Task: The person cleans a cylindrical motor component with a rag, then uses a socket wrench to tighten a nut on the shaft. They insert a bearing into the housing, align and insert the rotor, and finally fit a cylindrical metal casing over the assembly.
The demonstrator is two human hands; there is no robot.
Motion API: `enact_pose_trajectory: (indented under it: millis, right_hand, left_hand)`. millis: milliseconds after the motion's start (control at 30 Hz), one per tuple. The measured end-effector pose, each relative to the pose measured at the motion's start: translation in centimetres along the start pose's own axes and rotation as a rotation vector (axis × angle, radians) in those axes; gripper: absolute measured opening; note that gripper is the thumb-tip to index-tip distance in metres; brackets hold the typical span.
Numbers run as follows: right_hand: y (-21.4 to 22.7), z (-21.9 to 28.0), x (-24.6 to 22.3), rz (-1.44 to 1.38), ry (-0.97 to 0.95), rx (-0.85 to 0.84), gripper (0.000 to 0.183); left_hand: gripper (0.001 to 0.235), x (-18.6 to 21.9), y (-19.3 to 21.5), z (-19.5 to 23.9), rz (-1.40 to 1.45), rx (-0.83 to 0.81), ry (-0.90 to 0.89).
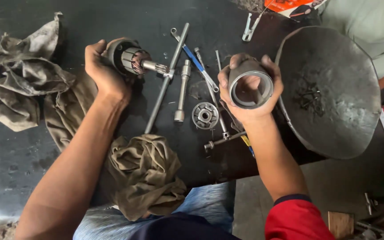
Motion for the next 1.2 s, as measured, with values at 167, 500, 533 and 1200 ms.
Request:
enact_pose_trajectory:
  millis: [167, 500, 533, 1200]
  right_hand:
    - [0.1, 0.3, -0.4, 0.008, 0.035, 0.029, 0.060]
    - [0.1, 0.4, -0.3, 0.007, 0.072, 0.125, 0.059]
    - [0.0, 0.3, -0.2, 0.005, 0.069, 0.122, 0.059]
    - [2.0, 0.4, -1.5, 0.074, 0.183, 0.279, 0.068]
  left_hand:
    - [0.058, 0.3, -0.8, 0.5, -0.018, -0.033, 0.023]
    - [0.058, 0.3, -1.1, 0.6, 0.011, -0.044, 0.027]
    - [0.058, 0.4, -1.2, 0.7, 0.011, -0.041, 0.023]
    - [0.055, 0.2, -1.0, 0.5, -0.076, -0.021, -0.020]
Point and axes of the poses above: each hand's wrist, its own z-axis away from the middle knuckle, its own y-axis out of the back of the hand, x = y × z, the point moved 10 cm from there along -z, towards the middle knuckle, and after that the axes turned 10 degrees about -z, right-handed, at the moved point
